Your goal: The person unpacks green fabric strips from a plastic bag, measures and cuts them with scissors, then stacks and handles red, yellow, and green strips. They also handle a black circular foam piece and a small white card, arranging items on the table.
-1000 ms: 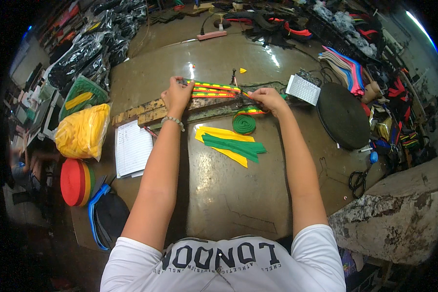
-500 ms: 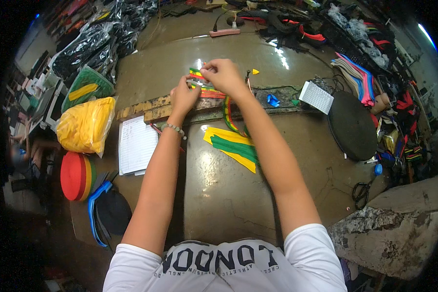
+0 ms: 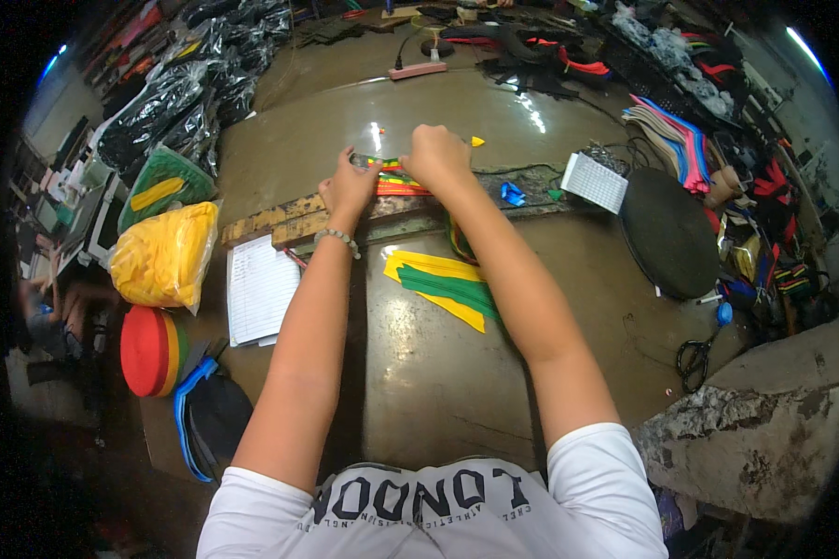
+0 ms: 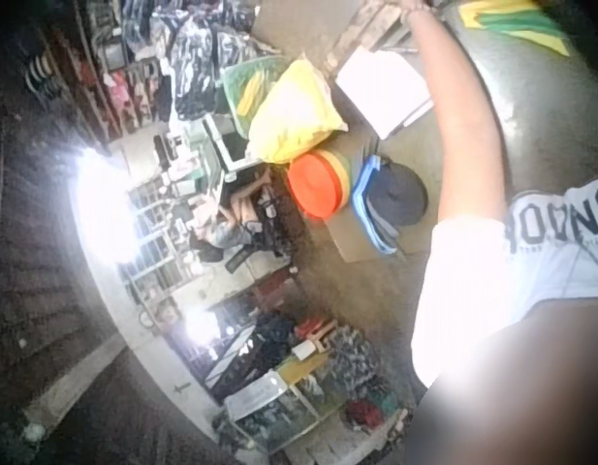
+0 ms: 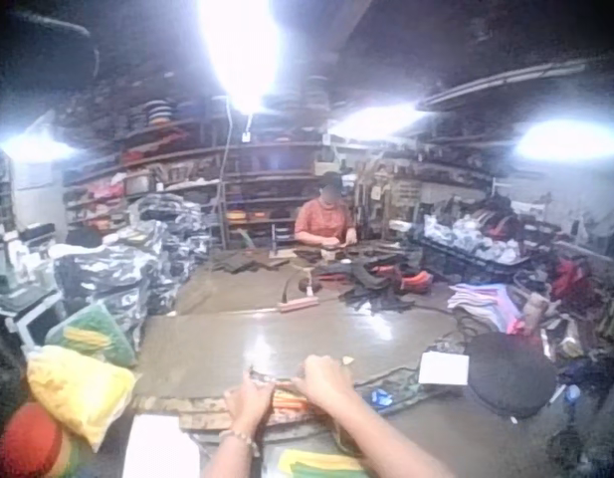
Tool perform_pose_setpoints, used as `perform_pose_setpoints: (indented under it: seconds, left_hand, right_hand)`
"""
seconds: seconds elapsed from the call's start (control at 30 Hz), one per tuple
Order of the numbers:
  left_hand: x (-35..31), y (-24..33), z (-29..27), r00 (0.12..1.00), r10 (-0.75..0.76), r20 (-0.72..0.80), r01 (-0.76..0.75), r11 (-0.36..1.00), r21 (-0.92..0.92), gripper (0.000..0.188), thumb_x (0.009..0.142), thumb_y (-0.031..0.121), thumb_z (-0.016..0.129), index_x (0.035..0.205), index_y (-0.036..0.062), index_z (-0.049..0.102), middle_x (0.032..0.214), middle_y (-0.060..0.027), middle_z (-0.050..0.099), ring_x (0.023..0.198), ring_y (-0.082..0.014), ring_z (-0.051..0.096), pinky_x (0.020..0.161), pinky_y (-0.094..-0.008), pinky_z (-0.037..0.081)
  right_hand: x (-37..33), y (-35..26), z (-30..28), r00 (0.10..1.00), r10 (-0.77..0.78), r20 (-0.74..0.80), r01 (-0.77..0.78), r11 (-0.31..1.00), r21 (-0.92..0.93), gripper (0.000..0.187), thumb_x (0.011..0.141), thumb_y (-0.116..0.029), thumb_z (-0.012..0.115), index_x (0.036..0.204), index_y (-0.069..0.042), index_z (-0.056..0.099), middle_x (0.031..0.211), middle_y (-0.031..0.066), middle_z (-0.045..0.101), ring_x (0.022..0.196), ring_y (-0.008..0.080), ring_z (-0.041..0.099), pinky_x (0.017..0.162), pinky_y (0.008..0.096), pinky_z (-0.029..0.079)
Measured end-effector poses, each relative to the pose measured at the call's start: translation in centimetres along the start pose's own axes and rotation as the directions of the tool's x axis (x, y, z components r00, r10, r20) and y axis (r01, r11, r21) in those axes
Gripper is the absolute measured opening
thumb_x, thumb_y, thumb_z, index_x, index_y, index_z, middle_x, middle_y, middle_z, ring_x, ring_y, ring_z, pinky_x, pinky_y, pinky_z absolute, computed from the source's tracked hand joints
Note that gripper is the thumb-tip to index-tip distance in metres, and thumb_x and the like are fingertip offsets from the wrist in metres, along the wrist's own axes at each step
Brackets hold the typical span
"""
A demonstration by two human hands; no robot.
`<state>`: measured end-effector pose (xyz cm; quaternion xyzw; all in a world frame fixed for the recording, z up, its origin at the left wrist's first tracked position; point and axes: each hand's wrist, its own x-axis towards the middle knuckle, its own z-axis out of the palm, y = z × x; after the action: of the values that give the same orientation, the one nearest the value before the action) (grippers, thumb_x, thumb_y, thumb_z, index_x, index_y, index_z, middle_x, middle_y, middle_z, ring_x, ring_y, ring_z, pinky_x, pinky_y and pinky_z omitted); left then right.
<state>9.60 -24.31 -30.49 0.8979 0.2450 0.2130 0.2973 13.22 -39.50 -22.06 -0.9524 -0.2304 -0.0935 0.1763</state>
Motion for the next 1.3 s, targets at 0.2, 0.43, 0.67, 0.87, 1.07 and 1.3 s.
perform_pose_setpoints:
  seconds: [0.2, 0.43, 0.67, 0.87, 1.07, 1.3]
  left_hand:
    - [0.3, -0.5, 0.5, 1.0, 0.022, -0.007, -0.022, 1.0, 0.013, 0.067, 0.08, 0.045, 0.062, 0.134, 0.0083, 0.045, 0.083, -0.0043, 0.071, 0.089, -0.0234, 0.066, 0.093, -0.0385, 0.03]
    - [0.2, -0.4, 0.2, 1.0, 0.022, 0.005, -0.022, 1.0, -0.011, 0.066, 0.08, 0.046, 0.06, 0.133, 0.0084, 0.046, 0.084, -0.0055, 0.071, 0.09, -0.024, 0.065, 0.094, -0.0388, 0.03]
    - [0.3, -0.8, 0.7, 0.999, 0.043, -0.028, -0.043, 0.999, -0.026, 0.063, 0.08, 0.043, 0.062, 0.131, 0.0087, 0.048, 0.082, -0.0037, 0.07, 0.087, -0.0226, 0.065, 0.094, -0.039, 0.03]
    - [0.1, -1.6, -1.7, 0.992, 0.044, 0.12, -0.038, 0.998, -0.052, 0.056, 0.077, 0.037, 0.066, 0.125, 0.0117, 0.055, 0.105, -0.0132, 0.064, 0.103, -0.0284, 0.058, 0.099, -0.0427, 0.031]
    - [-3.1, -0.5, -4.0, 0.7, 0.709, -0.083, -0.693, 0.703, 0.159, 0.052, 0.075, 0.029, 0.071, 0.12, 0.0069, 0.058, 0.126, -0.0224, 0.05, 0.121, -0.0384, 0.044, 0.102, -0.0449, 0.035]
    - [-5.8, 0.3, -2.4, 0.623, 0.742, 0.246, -0.777, 0.623, 0.089, 0.035, 0.082, 0.016, 0.065, 0.114, 0.0014, 0.059, 0.109, -0.0161, 0.057, 0.105, -0.0324, 0.055, 0.09, -0.0408, 0.045]
  right_hand:
    - [-3.9, 6.1, -7.6, 0.994, -0.108, 0.025, 0.101, 0.973, 0.207, 0.032, 0.075, -0.033, 0.073, 0.084, -0.002, 0.071, 0.077, 0.0176, 0.068, 0.072, 0.0299, 0.067, 0.068, 0.0394, 0.053]
    - [-5.5, 15.4, -0.5, 0.847, 0.208, 0.489, -0.509, 0.58, 0.636, 0.026, 0.08, -0.035, 0.073, 0.076, -0.01, 0.068, 0.06, -0.0066, 0.05, 0.049, 0.0046, 0.038, 0.045, 0.0229, 0.026]
    - [-6.6, 16.3, 1.1, 0.917, 0.223, 0.331, -0.387, 0.699, 0.602, 0.035, 0.085, -0.037, 0.068, 0.078, -0.003, 0.065, 0.06, -0.0013, 0.051, 0.055, 0.0108, 0.046, 0.051, 0.0274, 0.036]
    - [-10.4, 11.1, -1.8, 0.991, 0.133, -0.023, -0.106, 0.87, 0.481, 0.067, 0.076, -0.065, 0.065, 0.082, 0.0, 0.049, 0.068, 0.0137, 0.055, 0.062, 0.0231, 0.052, 0.06, 0.0364, 0.044]
    - [-13.2, 6.7, 2.2, 0.988, -0.155, 0.002, 0.153, 0.976, 0.153, 0.063, 0.072, -0.044, 0.075, 0.097, 0.005, 0.045, 0.1, 0.0255, 0.052, 0.099, 0.0405, 0.053, 0.084, 0.0462, 0.046]
    - [-15.0, 11.0, -3.3, 0.978, -0.046, -0.202, 0.085, 0.978, 0.189, 0.042, 0.075, -0.025, 0.073, 0.093, 0.002, 0.046, 0.093, 0.0226, 0.053, 0.09, 0.0401, 0.054, 0.076, 0.046, 0.044]
